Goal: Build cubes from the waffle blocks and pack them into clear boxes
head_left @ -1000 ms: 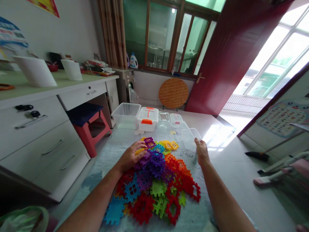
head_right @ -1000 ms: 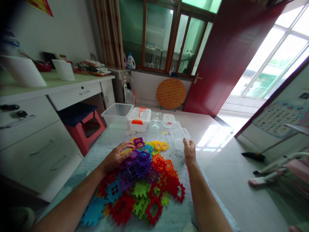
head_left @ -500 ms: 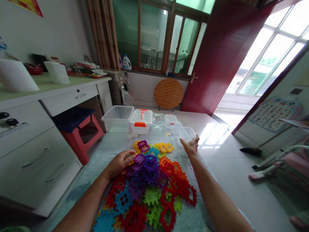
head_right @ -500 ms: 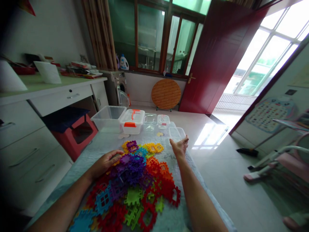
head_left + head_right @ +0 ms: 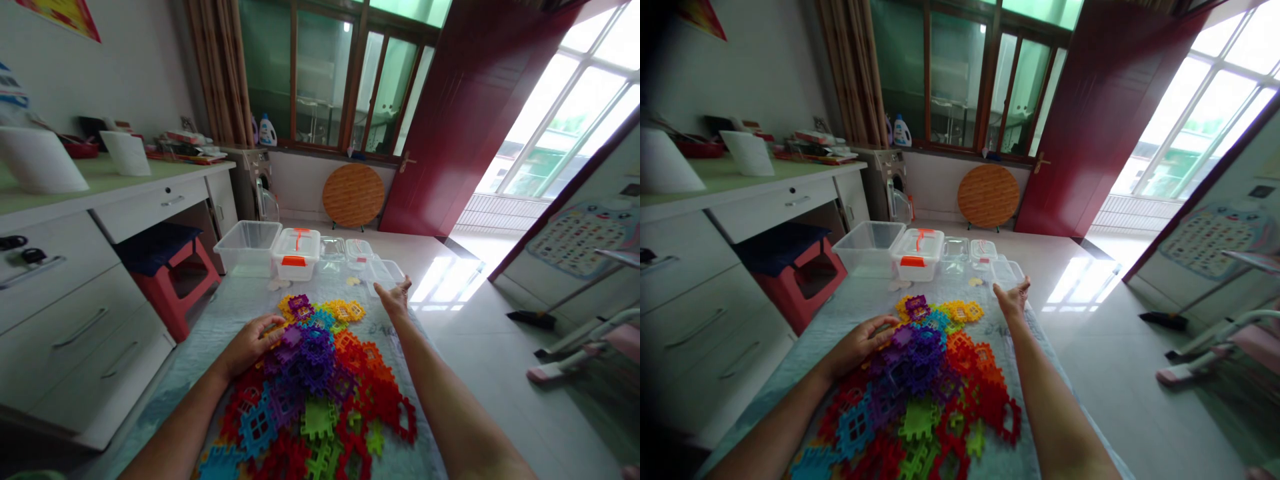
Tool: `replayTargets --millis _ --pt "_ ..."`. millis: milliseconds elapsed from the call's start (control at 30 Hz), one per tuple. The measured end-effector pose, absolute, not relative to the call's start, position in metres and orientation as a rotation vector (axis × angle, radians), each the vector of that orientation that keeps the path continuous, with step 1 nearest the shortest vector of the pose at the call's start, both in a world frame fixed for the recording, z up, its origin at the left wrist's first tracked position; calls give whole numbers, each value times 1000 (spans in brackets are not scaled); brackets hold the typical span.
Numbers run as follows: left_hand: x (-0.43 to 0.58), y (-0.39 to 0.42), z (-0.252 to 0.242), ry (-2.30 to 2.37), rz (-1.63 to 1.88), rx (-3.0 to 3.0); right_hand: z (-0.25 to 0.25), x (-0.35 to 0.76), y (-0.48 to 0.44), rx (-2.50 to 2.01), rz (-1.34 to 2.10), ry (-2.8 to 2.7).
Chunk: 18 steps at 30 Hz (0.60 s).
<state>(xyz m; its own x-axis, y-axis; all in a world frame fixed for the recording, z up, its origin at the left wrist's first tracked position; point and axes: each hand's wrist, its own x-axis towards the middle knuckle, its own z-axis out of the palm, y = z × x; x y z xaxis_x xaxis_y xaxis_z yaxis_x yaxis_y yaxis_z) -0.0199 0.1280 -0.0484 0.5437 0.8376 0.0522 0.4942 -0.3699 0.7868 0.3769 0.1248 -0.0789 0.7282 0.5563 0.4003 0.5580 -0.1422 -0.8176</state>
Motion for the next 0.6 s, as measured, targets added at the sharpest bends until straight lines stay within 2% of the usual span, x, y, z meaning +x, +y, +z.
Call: replayTargets --millis 300,467,533,600 --pt "-20 129 -52 1013 589 1983 -75 380 135 -1795 113 -803" --pt "-19 125 -46 923 489 1862 -72 374 112 -1804 170 -733" --pt "-20 122 -41 850 419 1831 -64 364 91 -1835 216 -806" --pt "-21 120 -34 799 370 1878 -52 347 65 -1826 440 -1095"
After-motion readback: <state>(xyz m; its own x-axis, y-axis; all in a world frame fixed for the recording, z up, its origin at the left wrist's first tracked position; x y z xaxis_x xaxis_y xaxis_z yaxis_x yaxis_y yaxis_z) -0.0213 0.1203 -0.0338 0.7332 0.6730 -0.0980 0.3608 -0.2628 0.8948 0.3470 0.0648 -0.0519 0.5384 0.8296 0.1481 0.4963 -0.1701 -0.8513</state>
